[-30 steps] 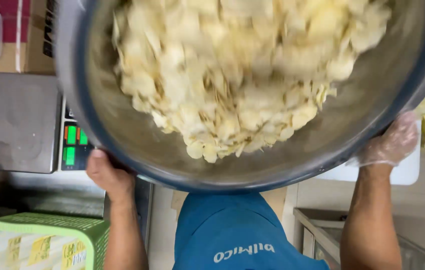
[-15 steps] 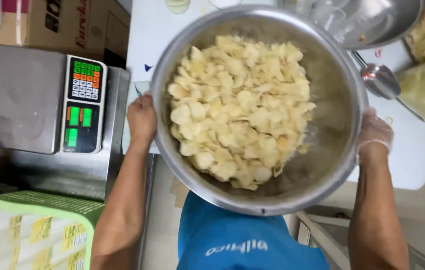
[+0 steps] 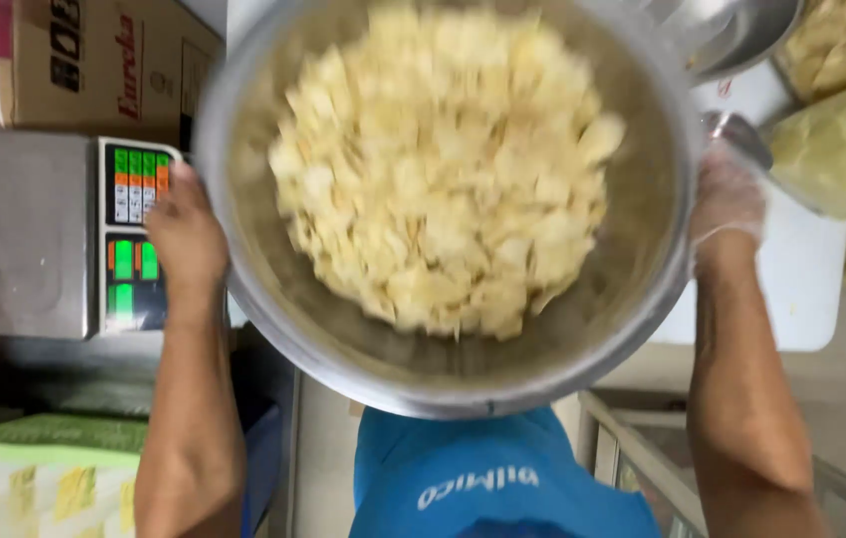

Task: Mixing fried chips with seasoning powder in a large metal bowl by hand

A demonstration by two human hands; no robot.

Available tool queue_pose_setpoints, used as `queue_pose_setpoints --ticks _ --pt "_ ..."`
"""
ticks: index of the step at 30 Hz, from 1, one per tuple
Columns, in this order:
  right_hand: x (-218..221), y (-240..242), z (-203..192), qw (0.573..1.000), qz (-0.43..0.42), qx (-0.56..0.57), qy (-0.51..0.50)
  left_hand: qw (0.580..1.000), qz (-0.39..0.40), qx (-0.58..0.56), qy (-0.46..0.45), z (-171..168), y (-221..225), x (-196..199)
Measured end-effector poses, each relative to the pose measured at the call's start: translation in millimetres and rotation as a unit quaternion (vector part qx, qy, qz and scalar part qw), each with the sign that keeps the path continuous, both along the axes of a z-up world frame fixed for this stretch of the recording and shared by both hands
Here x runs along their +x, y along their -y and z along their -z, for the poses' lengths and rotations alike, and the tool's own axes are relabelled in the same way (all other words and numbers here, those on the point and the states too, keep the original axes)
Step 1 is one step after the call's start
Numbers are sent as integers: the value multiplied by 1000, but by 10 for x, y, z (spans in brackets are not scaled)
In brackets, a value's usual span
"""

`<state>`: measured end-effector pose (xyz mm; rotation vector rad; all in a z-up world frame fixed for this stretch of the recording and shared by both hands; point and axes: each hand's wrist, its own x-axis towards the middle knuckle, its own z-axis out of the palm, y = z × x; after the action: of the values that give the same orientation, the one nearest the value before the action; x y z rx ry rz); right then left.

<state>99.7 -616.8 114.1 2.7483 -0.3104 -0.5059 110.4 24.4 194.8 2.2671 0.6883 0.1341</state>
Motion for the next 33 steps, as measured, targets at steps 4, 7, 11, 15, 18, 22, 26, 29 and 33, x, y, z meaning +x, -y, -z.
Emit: queue_pose_setpoints --ticks 4,7,11,15,18,22,26,29,33 --pt "-61 -126 -481 865 193 326 329 968 -3 -64 244 -763 260 -328" --pt "-209 -286 -487 859 84 296 410 933 -15 -93 346 -242 150 -627" --pt "-305 -415 -483 827 -104 225 504 940 -8 -101 325 723 -221 -97" --pt "64 -224 106 842 243 333 349 973 74 -62 208 -114 -89 829" --pt "-55 10 460 798 463 303 238 984 155 -10 82 362 -360 814" --pt "-409 472 673 991 46 96 81 996 86 11 17 593 -5 343" --pt "-122 388 640 1000 -21 -19 4 988 39 -101 -112 225 141 -73" --pt "-147 -932 -78 977 62 205 -11 1000 -7 -18 -12 899 -685 -387" --pt "-194 -447 165 909 222 346 74 999 -29 -45 -8 978 -457 -301"
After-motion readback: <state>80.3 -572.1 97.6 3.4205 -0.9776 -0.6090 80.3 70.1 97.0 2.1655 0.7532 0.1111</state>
